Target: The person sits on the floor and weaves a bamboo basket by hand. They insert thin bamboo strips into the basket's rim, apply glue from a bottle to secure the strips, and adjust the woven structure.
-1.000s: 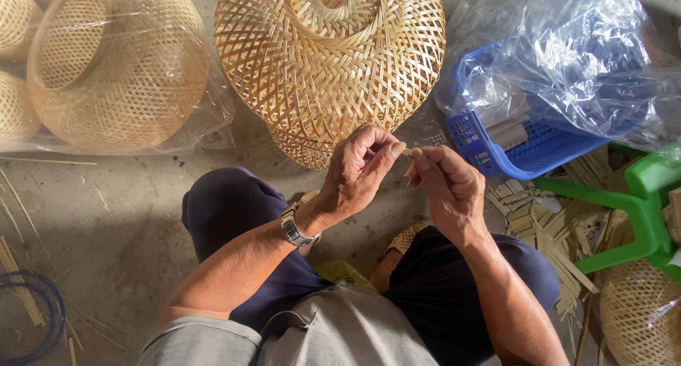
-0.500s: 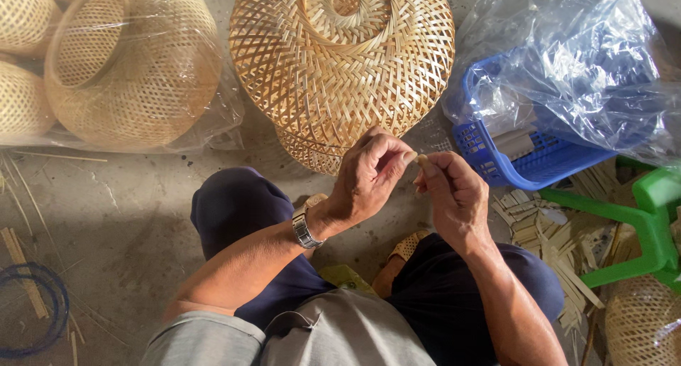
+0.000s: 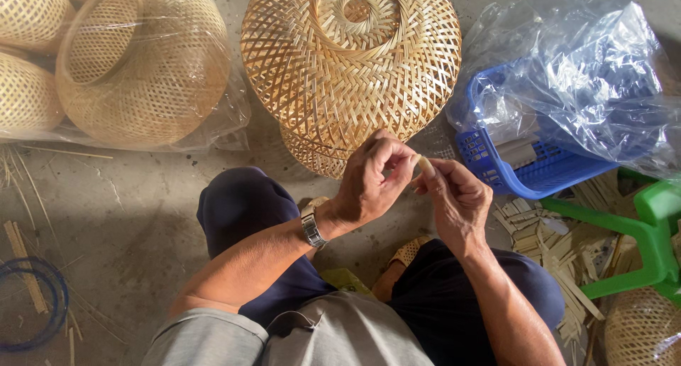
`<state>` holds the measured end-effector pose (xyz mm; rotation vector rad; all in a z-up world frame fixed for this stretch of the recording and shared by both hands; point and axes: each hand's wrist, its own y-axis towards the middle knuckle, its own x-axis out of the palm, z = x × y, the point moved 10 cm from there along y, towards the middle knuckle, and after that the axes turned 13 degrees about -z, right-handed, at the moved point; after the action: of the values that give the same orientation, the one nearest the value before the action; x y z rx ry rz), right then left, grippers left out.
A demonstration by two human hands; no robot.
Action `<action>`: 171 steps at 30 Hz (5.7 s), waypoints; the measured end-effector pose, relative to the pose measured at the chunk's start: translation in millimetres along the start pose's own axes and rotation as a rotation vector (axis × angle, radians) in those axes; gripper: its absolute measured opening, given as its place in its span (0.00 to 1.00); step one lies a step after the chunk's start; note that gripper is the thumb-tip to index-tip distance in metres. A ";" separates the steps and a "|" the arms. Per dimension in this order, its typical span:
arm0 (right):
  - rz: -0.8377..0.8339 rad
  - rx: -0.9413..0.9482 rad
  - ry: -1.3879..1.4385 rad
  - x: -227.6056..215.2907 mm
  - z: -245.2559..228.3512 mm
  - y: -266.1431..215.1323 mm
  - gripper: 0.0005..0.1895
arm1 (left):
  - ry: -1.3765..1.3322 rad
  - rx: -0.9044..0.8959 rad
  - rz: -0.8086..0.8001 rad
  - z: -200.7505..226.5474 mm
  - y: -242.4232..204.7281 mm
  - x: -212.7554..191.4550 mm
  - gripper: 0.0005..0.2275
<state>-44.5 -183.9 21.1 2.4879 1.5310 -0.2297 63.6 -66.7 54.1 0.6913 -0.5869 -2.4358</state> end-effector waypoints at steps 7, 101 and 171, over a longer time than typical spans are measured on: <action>-0.127 -0.045 0.640 18.3 19.2 1.4 0.15 | 0.585 0.352 -0.002 44.1 -1.1 -2.2 0.12; 0.121 -0.178 -0.119 -63.3 -15.9 7.9 0.08 | 0.631 0.094 0.148 -50.2 49.5 -83.5 0.19; 0.243 -0.294 1.133 -77.2 152.2 120.9 0.25 | -0.021 0.303 0.080 -9.0 -9.5 -211.2 0.57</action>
<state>25.7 -342.8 -95.5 2.5701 1.3108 1.5397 218.5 64.0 115.1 0.7457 -0.9872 -2.3053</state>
